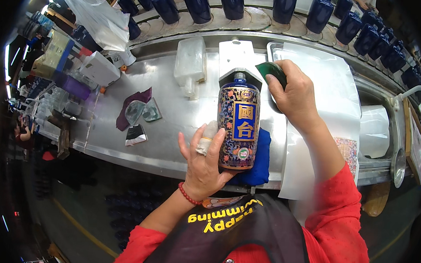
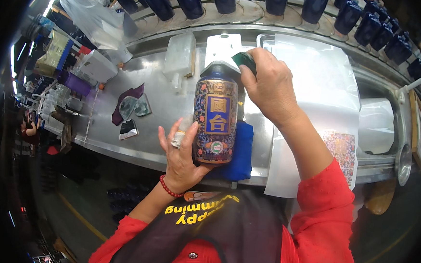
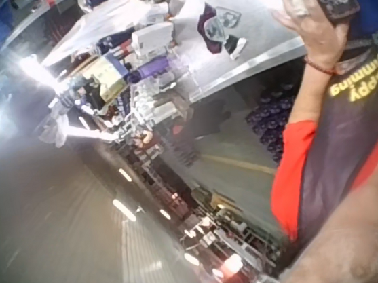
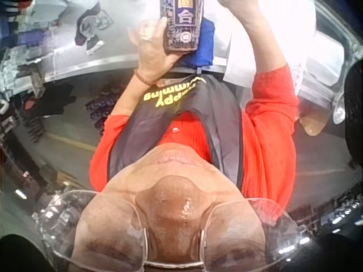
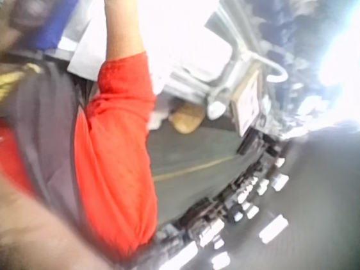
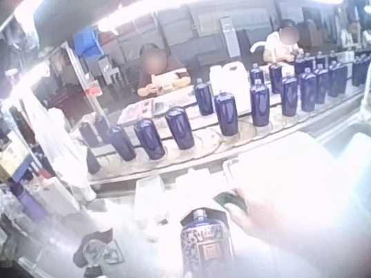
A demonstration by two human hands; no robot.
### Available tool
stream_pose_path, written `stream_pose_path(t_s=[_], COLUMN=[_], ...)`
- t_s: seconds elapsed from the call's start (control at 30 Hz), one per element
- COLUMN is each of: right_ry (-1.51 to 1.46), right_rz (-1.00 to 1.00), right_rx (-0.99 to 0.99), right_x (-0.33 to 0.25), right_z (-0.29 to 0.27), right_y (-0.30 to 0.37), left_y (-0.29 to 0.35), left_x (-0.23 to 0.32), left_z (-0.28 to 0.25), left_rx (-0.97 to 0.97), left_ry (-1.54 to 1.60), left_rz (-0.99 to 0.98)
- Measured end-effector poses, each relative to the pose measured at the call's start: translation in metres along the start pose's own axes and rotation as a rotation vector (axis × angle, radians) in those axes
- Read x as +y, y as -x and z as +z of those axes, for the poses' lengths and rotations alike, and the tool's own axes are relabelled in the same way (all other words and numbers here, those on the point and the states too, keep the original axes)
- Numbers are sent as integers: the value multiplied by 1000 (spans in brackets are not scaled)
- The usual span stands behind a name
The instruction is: The person applies a decorative sticker to a dark blue cylindrical container, smooths it with a green tool, and then applies a second sticker to the same container. The person uses a green plastic squeegee to press the stickers onto the container's surface.
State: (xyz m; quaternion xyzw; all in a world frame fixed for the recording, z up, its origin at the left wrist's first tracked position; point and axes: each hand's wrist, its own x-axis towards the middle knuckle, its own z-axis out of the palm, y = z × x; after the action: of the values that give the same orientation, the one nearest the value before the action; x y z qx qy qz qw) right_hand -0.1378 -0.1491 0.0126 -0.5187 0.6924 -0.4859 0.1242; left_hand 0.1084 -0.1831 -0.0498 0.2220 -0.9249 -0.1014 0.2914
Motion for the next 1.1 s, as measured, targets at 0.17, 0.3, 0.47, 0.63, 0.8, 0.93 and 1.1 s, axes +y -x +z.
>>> stream_pose_path(t_s=[0.17,0.3,0.47,0.63,0.8,0.93,1.1], right_ry=[-18,-157,-349,-493,-394,-527,-315], right_rz=[-271,99,101,176,195,237,184], right_rx=[61,254,152,320,249,286,275], right_x=[36,28,25,36,30,25,27], right_z=[27,25,28,30,30,30,31], right_y=[-3,1,8,16,17,17,17], left_y=[-2,-2,6,10,7,6,7], left_x=[5,1,-7,-15,-15,-6,-15], left_z=[-5,-3,4,12,7,3,5], left_rx=[-83,-73,-86,-50,-76,-67,-89], left_ry=[-128,-67,52,199,190,158,134], left_rz=[47,28,-4,-19,8,-28,30])
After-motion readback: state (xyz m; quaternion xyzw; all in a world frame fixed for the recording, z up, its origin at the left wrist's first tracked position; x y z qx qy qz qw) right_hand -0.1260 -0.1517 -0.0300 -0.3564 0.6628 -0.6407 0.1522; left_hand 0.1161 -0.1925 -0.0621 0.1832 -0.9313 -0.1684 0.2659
